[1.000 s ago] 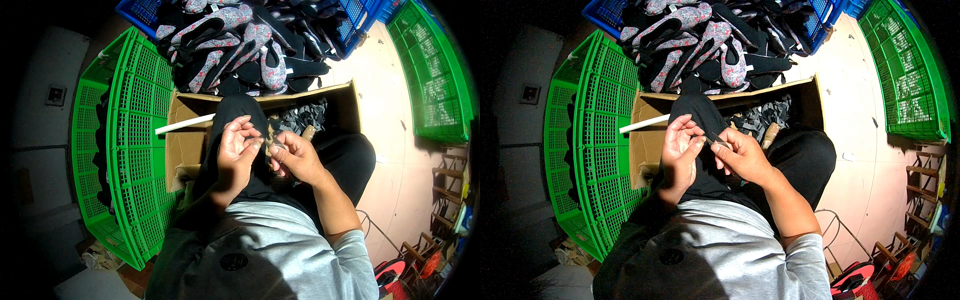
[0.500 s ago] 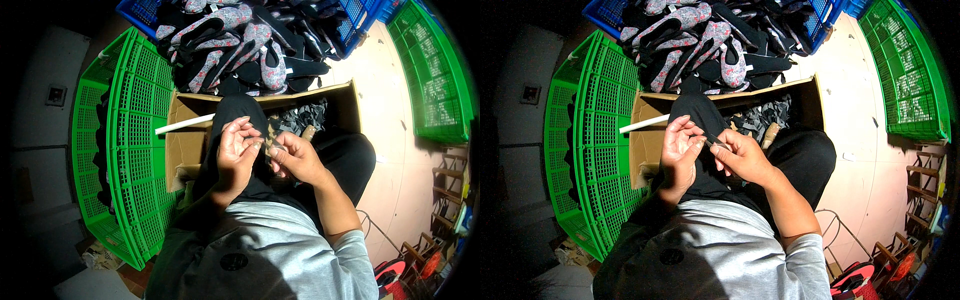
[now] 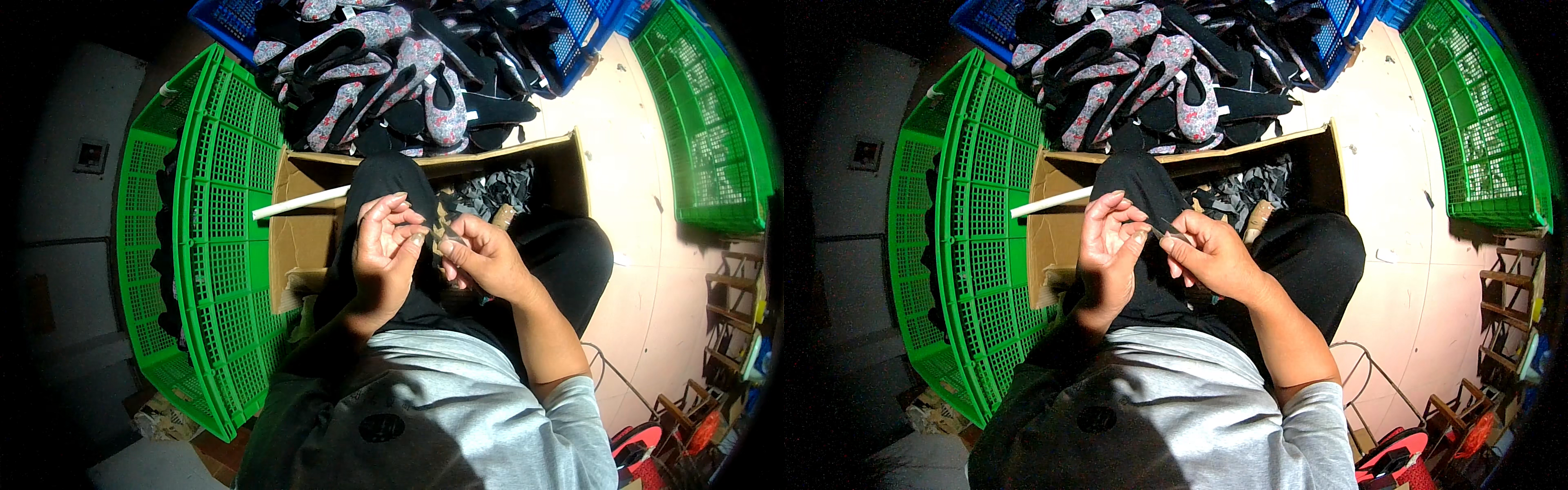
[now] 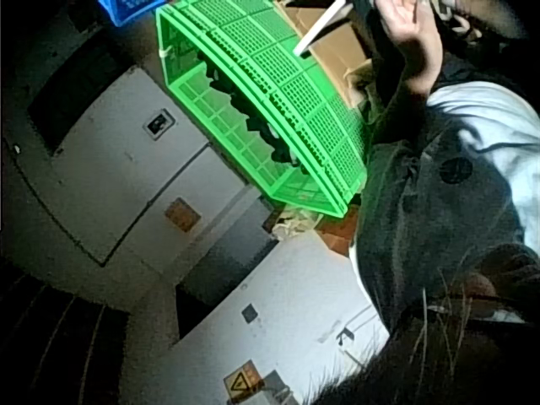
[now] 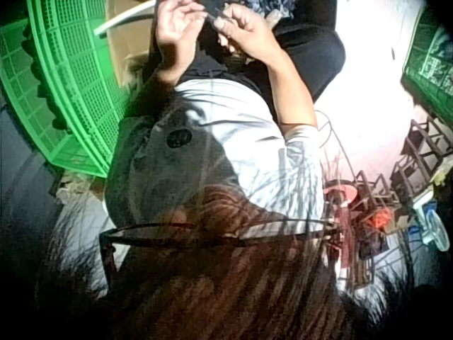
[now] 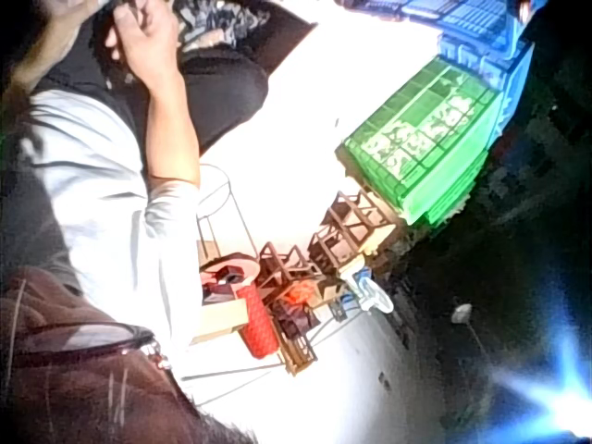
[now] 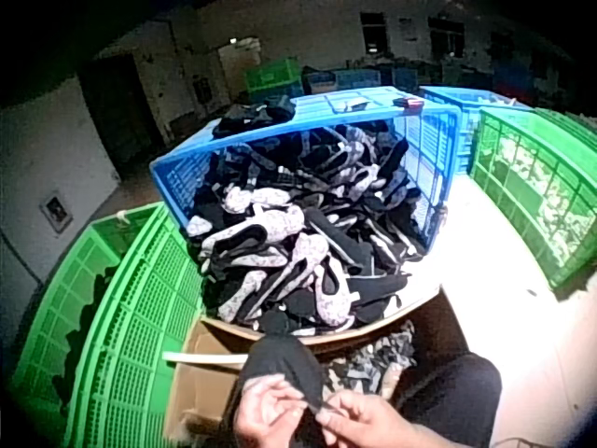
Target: The person sits on the floor and uses a small tool to scrape or clean a piece of material. They then pick up a slipper from a nearby crate and use the tool to work on the sole or edge of the slipper.
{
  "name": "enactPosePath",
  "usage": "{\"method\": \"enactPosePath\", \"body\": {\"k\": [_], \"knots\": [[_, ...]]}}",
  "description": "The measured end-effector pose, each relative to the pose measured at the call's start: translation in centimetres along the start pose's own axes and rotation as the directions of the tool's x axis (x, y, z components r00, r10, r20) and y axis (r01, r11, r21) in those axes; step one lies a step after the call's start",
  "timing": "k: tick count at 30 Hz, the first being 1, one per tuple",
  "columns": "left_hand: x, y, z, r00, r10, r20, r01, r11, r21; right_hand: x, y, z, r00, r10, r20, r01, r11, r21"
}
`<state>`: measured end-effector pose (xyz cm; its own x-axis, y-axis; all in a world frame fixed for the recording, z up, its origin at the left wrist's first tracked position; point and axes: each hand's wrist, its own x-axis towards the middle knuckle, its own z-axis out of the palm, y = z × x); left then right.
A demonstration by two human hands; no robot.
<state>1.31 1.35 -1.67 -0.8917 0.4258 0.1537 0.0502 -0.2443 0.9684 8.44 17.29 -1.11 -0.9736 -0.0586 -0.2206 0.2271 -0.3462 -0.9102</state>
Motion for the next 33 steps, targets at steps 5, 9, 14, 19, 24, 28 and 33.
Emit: {"method": "enactPosePath", "body": {"k": [5, 9, 14, 19, 24, 28, 33], "knots": [[0.1, 0.1, -0.1, 0.996, 0.074, 0.048, -0.081, 0.986, 0.149, 0.0, 0.3, 0.0, 1.000, -0.012, 0.001, 0.012, 1.000, -0.018], [0.2, 0.4, -0.1, 0.984, 0.148, 0.100, -0.169, 0.953, 0.254, -0.1, 0.0, 0.1, 1.000, -0.013, -0.002, 0.013, 0.999, -0.037], [0.1, 0.7, -0.3, 0.966, 0.197, 0.168, -0.248, 0.890, 0.384, -0.3, -0.2, 0.0, 1.000, -0.011, 0.017, 0.013, 0.993, -0.117], [0.1, 0.7, -0.2, 0.953, 0.214, 0.214, -0.287, 0.863, 0.416, -0.5, -0.2, -0.2, 0.997, -0.063, 0.041, 0.068, 0.989, -0.130], [-0.8, -0.3, 0.1, 0.974, 0.143, 0.176, -0.199, 0.913, 0.357, -0.8, -0.7, -0.4, 0.994, -0.100, 0.039, 0.102, 0.993, -0.054], [-0.2, 0.0, 0.3, 0.998, 0.032, 0.051, -0.038, 0.994, 0.106, -0.7, -0.6, -0.5, 0.996, -0.075, 0.057, 0.079, 0.994, -0.077], [-0.1, 0.3, 0.3, 1.000, -0.023, -0.019, 0.023, 0.999, -0.022, -0.5, -0.2, -0.4, 0.999, -0.036, 0.034, 0.040, 0.994, -0.101]]}}
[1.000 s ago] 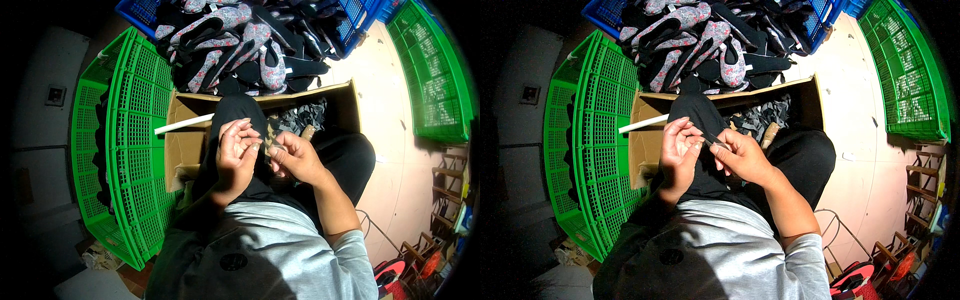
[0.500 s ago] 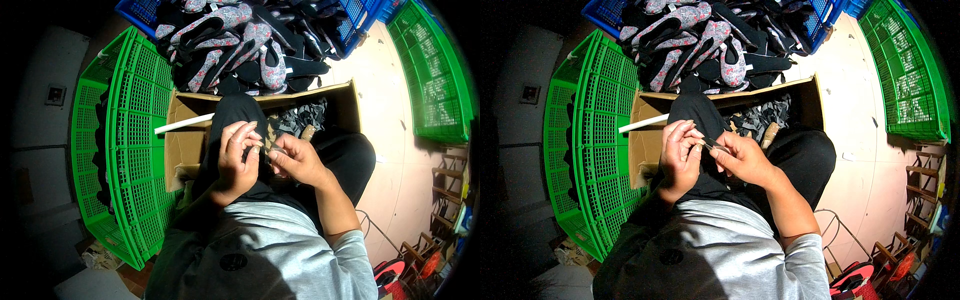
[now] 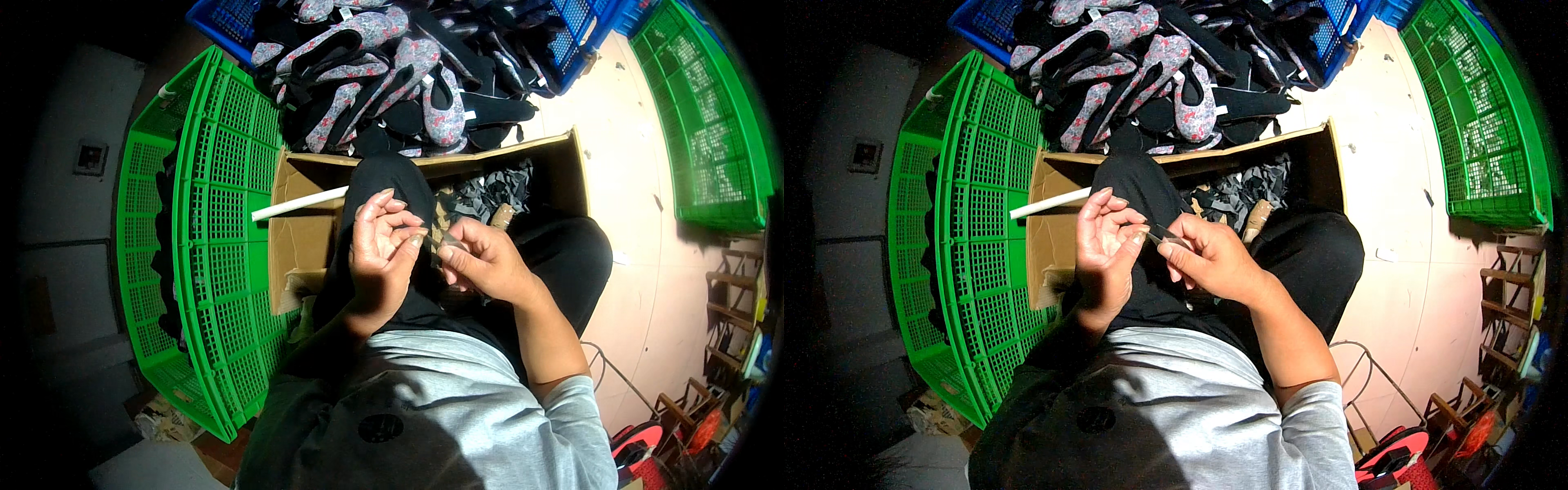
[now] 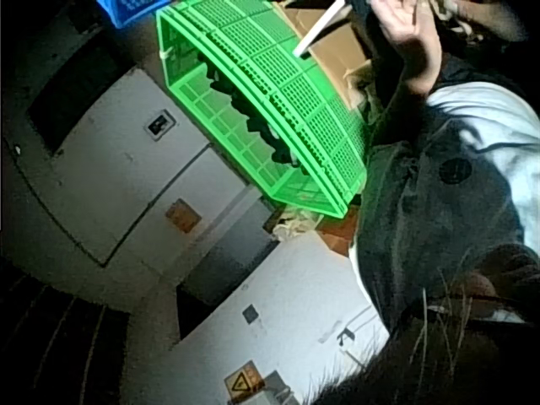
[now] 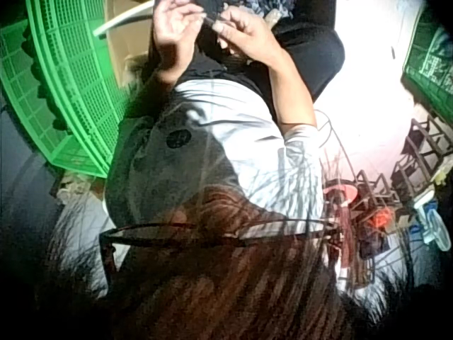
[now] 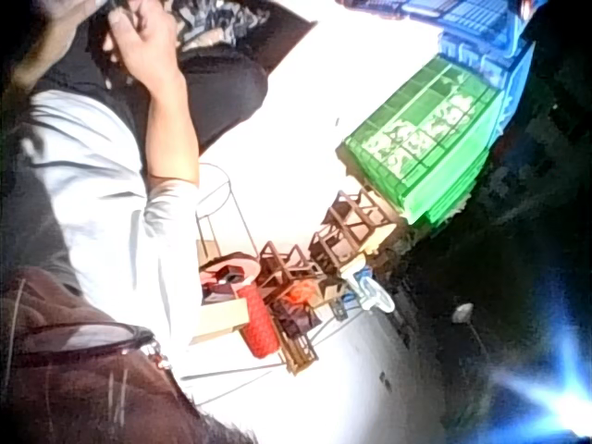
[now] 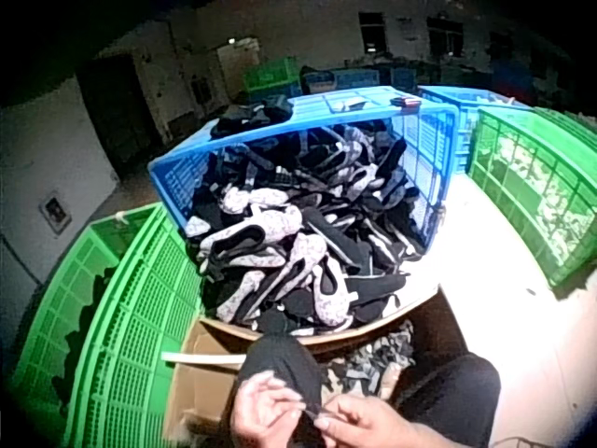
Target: The person sits on the floor and uses a small tool to scrape or clean a piece of material. They then pick up a slipper from a nearby crate and use the tool to work on the sole or edge of the slipper.
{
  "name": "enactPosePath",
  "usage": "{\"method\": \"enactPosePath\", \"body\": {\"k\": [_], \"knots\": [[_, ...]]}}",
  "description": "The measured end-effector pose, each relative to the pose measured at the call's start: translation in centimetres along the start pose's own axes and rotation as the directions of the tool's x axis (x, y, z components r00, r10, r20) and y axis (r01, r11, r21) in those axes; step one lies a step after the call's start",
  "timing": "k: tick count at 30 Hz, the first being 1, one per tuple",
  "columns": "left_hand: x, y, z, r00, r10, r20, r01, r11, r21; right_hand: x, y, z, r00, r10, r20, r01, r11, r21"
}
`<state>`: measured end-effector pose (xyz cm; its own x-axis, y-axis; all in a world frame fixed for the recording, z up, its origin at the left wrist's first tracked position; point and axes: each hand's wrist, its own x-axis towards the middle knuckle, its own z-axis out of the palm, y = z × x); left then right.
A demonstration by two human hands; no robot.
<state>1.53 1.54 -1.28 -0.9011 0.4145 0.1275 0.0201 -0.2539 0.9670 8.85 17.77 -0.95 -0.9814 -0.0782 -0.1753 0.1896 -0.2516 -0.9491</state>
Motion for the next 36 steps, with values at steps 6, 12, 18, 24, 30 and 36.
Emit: {"method": "enactPosePath", "body": {"k": [6, 12, 18, 24, 30, 36], "knots": [[-0.09, 0.28, 0.09, 1.000, 0.000, -0.003, 0.000, 1.000, -0.006, 0.08, -0.24, 0.07, 1.000, 0.015, -0.006, -0.015, 1.000, 0.020], [-0.01, 0.19, 0.05, 1.000, 0.006, 0.002, -0.006, 1.000, -0.010, 0.20, -0.09, 0.02, 1.000, 0.026, -0.008, -0.025, 0.999, 0.039], [-0.03, 0.21, 0.00, 1.000, 0.028, 0.014, -0.028, 1.000, 0.007, 0.24, -0.34, 0.09, 0.999, 0.025, -0.021, -0.025, 0.999, 0.025], [-0.16, -0.05, -0.34, 0.995, 0.087, 0.058, -0.094, 0.987, 0.129, 0.26, -0.32, 0.17, 0.999, 0.030, -0.020, -0.029, 0.998, 0.047], [-0.01, 0.18, -0.24, 0.979, 0.175, 0.104, -0.196, 0.950, 0.244, 0.16, -0.02, 0.21, 1.000, -0.006, -0.025, 0.007, 0.999, 0.044], [0.01, 0.04, -0.35, 0.949, 0.274, 0.159, -0.313, 0.886, 0.341, 0.11, 0.03, 0.17, 1.000, -0.019, -0.010, 0.019, 1.000, 0.002]]}}
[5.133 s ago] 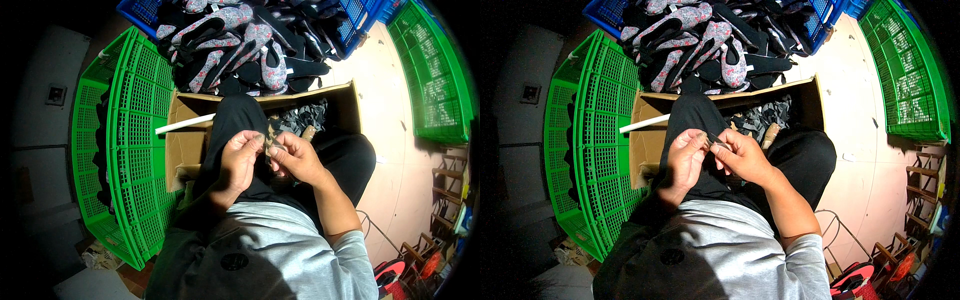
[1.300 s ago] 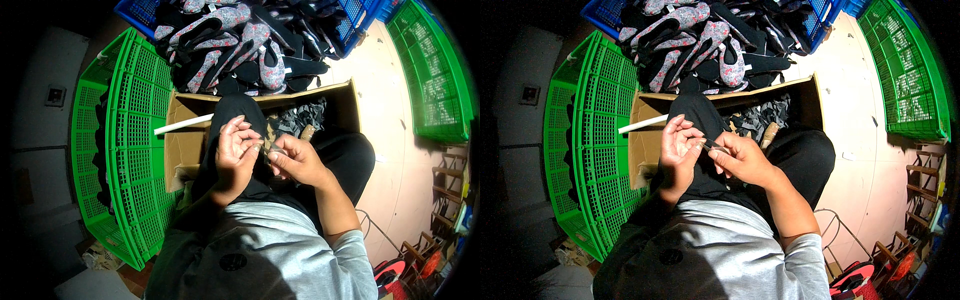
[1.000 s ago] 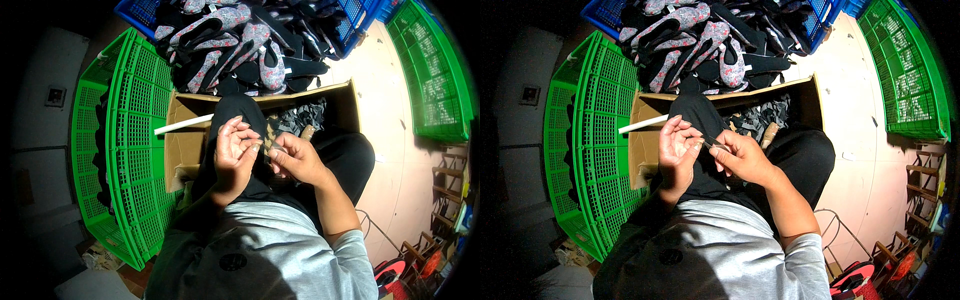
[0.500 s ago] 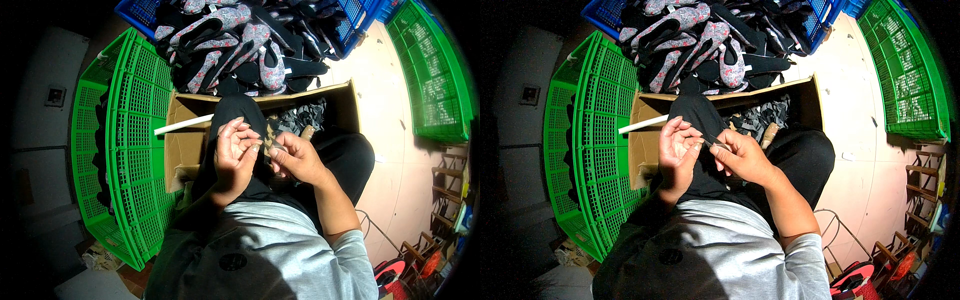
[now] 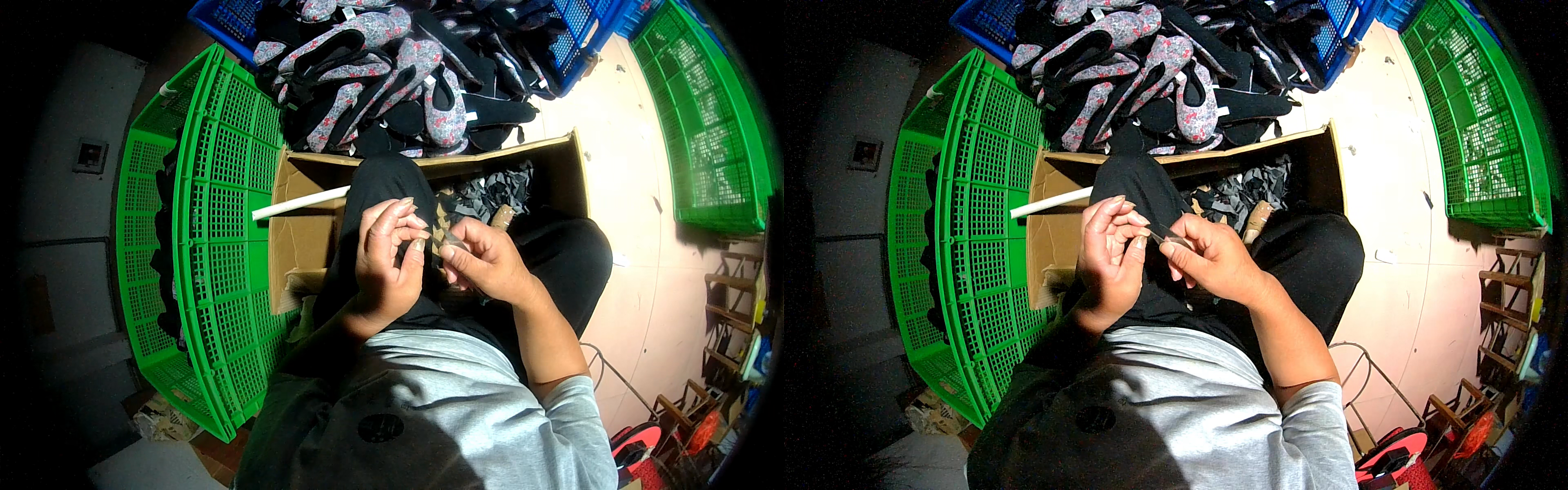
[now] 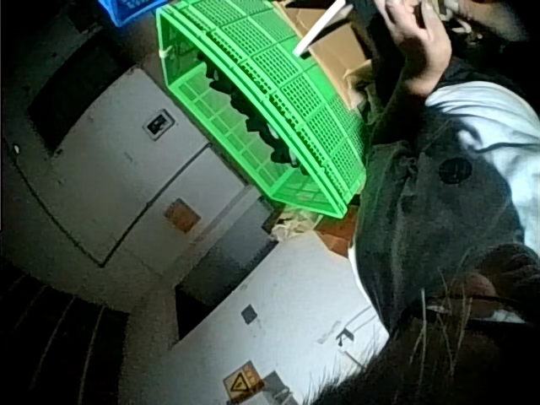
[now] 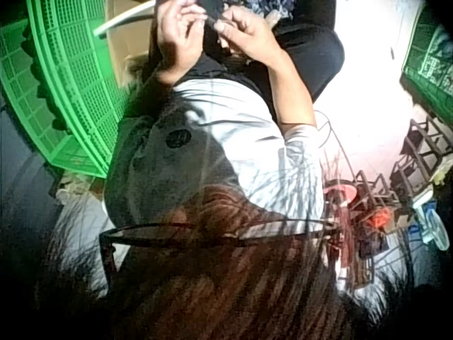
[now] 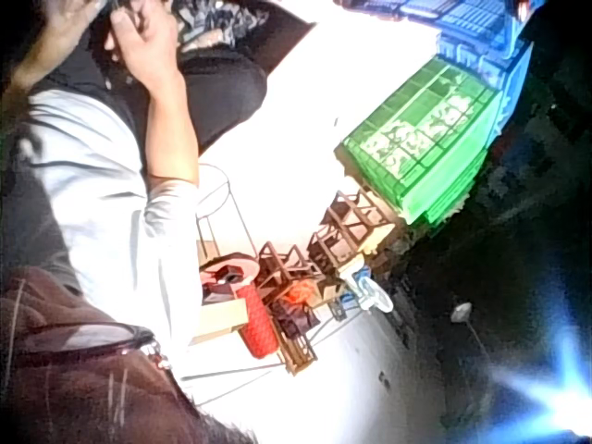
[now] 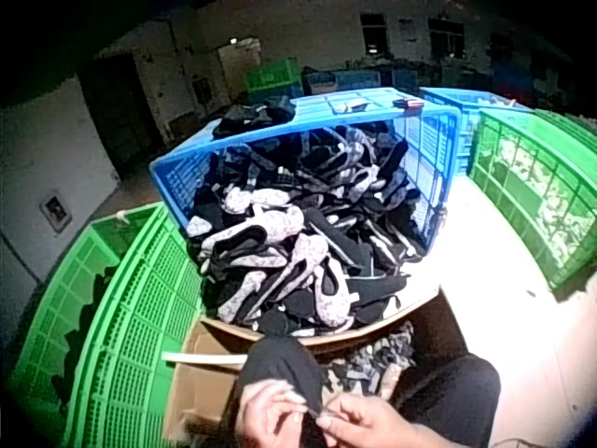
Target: The person sits on the floor and uses a small tool to scrape or clean a piece of material. They then pick up a slipper from a nearby crate and use the tool to work on the sole or edge of the slipper.
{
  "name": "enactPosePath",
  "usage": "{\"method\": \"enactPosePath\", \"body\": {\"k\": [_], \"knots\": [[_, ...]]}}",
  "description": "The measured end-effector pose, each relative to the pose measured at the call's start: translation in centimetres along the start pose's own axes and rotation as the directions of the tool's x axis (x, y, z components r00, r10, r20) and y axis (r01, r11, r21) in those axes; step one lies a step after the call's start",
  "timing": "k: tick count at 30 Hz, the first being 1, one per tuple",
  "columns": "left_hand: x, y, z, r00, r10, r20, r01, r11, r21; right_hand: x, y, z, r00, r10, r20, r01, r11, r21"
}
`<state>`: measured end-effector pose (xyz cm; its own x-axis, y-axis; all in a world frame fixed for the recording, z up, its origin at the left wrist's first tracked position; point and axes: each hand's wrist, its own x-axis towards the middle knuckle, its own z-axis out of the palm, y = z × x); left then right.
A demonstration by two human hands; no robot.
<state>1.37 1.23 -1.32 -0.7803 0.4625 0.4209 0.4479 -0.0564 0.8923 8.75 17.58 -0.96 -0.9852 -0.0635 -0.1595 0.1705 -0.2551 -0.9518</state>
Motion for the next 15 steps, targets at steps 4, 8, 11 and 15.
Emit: {"method": "enactPosePath", "body": {"k": [4, 8, 11, 15], "knots": [[0.21, 0.13, 0.02, 0.997, 0.070, 0.010, -0.071, 0.995, 0.068, -0.10, -0.04, -0.05, 1.000, -0.009, 0.000, 0.009, 0.999, -0.035], [0.13, 0.13, 0.03, 0.997, 0.071, 0.008, -0.071, 0.993, 0.090, -0.11, 0.17, -0.14, 1.000, -0.026, 0.000, 0.026, 0.997, -0.067], [0.04, 0.05, -0.04, 0.998, 0.064, 0.022, -0.066, 0.994, 0.092, -0.10, 0.01, -0.11, 0.999, -0.036, 0.002, 0.036, 0.995, -0.098], [0.11, 0.29, -0.15, 0.995, -0.005, 0.097, -0.007, 0.992, 0.124, -0.36, 0.23, -0.43, 0.996, -0.087, 0.019, 0.088, 0.995, -0.054]]}}
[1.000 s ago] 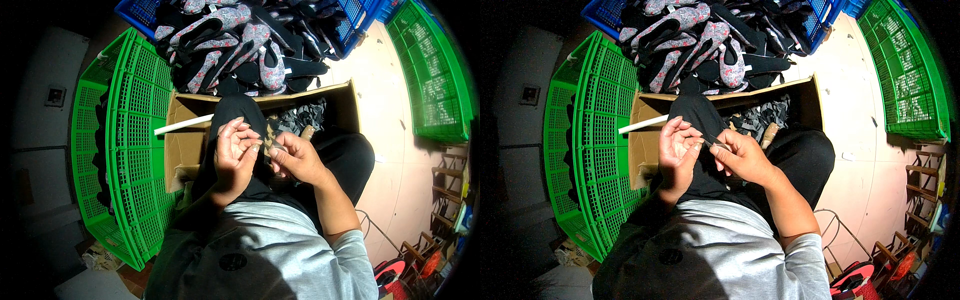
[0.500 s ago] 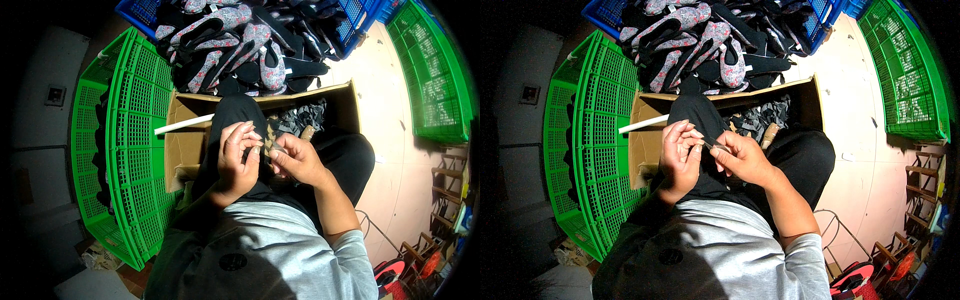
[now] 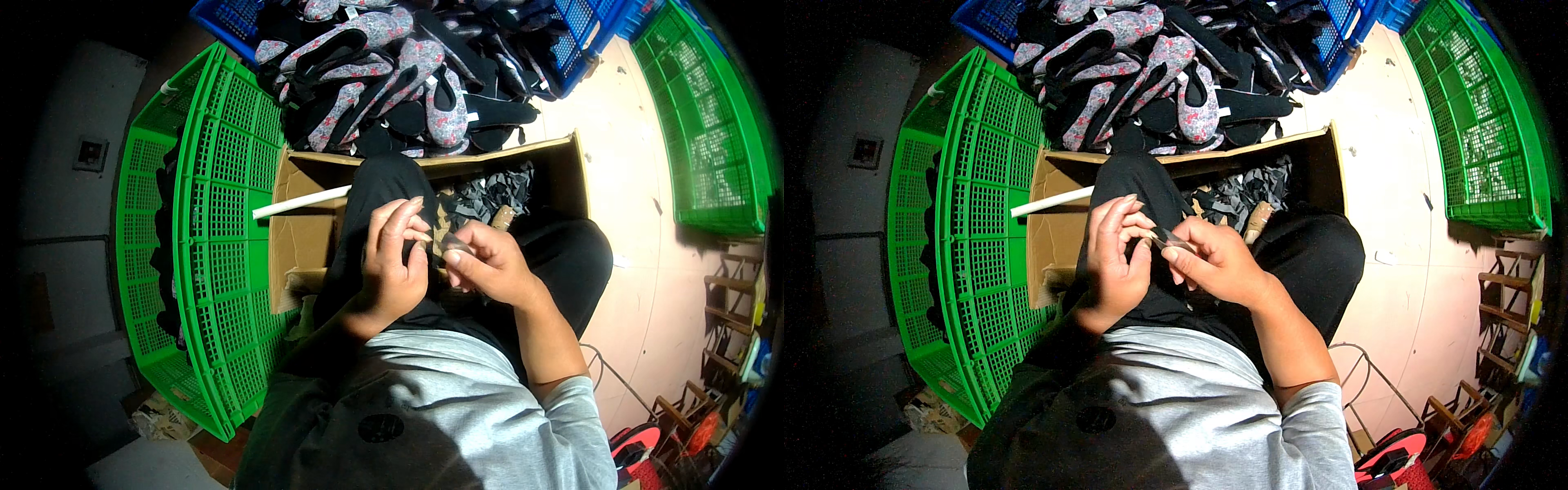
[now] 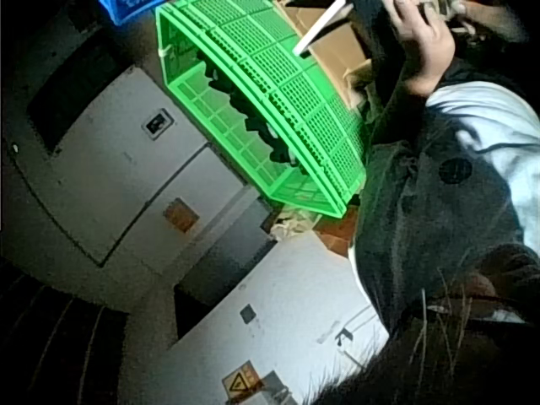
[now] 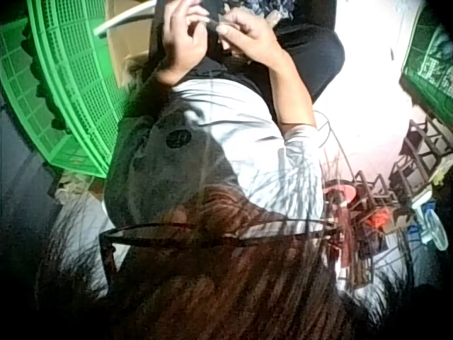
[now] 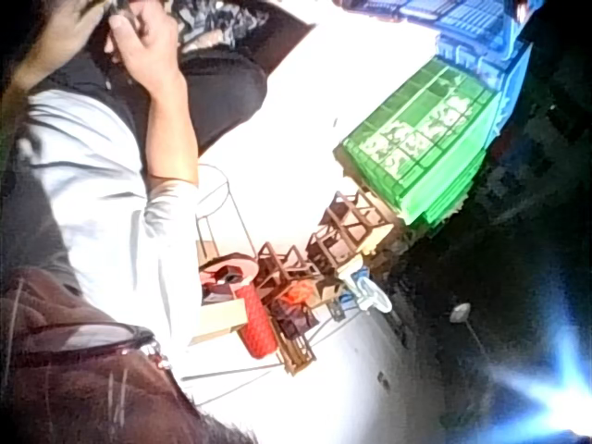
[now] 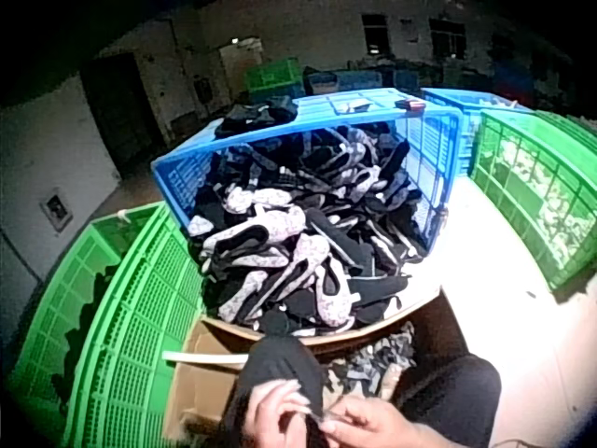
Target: The person sits on the floor and uses a small tool to scrape or clean a piece of material. They then pick up a slipper from a nearby crate and use the tool to work on the sole or edge of the slipper.
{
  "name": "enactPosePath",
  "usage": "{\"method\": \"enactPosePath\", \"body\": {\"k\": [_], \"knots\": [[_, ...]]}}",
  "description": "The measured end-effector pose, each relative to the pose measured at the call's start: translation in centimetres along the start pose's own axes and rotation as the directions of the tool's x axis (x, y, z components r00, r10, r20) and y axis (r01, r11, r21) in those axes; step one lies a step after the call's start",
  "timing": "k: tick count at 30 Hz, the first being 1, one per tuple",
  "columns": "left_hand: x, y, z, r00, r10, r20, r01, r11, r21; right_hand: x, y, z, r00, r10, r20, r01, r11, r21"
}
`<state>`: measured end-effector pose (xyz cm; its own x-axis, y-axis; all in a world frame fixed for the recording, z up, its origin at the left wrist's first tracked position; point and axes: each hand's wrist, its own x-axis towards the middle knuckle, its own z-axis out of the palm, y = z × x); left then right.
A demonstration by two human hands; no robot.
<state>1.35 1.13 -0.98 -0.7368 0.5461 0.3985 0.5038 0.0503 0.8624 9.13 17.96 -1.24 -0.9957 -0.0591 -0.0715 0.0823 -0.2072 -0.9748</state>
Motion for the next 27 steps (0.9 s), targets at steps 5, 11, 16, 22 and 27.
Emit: {"method": "enactPosePath", "body": {"k": [5, 11, 16, 22, 27], "knots": [[-0.8, -1.0, 0.6, 0.985, -0.165, -0.055, 0.148, 0.961, -0.234, -0.1, -1.1, -0.5, 1.000, 0.011, -0.024, -0.008, 0.994, 0.106], [-0.2, -0.3, 0.2, 0.947, -0.316, -0.053, 0.253, 0.839, -0.481, 0.2, -0.4, -0.1, 0.996, 0.090, 0.015, -0.090, 0.995, 0.035], [-0.2, 0.0, 0.2, 0.949, -0.308, -0.067, 0.237, 0.837, -0.494, 0.2, -0.4, -0.1, 0.995, 0.099, 0.009, -0.099, 0.995, 0.023], [-0.3, 0.0, 0.1, 0.957, -0.282, -0.066, 0.216, 0.848, -0.484, 0.3, -0.4, 0.0, 0.994, 0.112, -0.010, -0.112, 0.994, 0.009], [-0.3, 0.0, 0.1, 0.958, -0.281, -0.056, 0.222, 0.850, -0.479, 0.3, -0.3, -0.1, 0.995, 0.103, -0.006, -0.103, 0.995, -0.006]]}}
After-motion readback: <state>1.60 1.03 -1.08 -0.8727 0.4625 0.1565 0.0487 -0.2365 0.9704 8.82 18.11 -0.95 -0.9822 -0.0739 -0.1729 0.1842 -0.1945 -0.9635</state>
